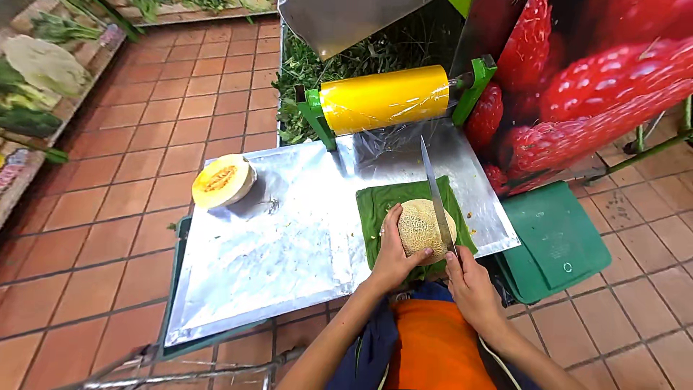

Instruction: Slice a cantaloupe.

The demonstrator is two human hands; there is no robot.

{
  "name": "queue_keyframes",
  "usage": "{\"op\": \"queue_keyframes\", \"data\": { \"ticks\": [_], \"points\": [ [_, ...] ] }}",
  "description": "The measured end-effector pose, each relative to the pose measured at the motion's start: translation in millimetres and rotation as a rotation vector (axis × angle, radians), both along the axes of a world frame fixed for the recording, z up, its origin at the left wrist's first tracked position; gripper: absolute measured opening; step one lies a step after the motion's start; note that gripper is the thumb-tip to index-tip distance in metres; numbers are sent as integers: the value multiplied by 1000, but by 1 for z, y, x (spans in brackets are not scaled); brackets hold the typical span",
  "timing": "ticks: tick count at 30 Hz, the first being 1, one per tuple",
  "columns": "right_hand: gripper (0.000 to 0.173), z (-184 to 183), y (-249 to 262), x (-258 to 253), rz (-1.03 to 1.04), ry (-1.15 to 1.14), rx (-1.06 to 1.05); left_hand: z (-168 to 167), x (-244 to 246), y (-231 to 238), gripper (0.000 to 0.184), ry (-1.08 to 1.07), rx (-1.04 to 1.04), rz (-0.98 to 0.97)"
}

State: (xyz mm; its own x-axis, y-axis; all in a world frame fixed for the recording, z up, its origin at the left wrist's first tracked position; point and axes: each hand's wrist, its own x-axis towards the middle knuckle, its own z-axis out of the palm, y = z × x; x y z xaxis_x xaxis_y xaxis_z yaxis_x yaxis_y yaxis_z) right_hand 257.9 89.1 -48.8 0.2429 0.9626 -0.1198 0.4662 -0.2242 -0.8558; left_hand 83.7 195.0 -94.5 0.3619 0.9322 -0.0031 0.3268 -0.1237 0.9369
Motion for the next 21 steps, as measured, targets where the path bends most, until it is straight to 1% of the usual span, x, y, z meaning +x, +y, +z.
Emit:
{"op": "queue_keyframes", "data": {
  "ticks": [4, 8, 11, 14, 16, 17, 19, 20, 21],
  "points": [
    [37, -3, -11, 8, -32, -8, 67, -2, -9, 6, 109, -122, -48, -83],
    [36, -11, -26, 19, -80, 42, 25, 1, -28, 19, 104, -192, -141, -175],
    [38, -17, -37, 25, -147, 106, 9, 2, -42, 28, 99, -215, -223, -192],
    [41, -14, -46, 17, -200, 171, 175, -2, -45, 35, 96, -241, -260, -121],
    [45, -13, -47, 10, -170, 178, 267, -4, -41, 33, 93, -213, -267, -40],
    [45, -13, -45, 9, -138, 168, 250, -4, -37, 32, 92, -189, -264, 21],
    [39, -9, -39, 7, -92, 190, 129, -4, -27, 30, 92, -158, -256, 113],
    [38, -6, -38, 6, -91, 207, 106, -4, -24, 28, 93, -155, -253, 144],
    [38, -4, -40, 4, -103, 206, 143, -4, -22, 25, 94, -159, -251, 156]
  ]
}}
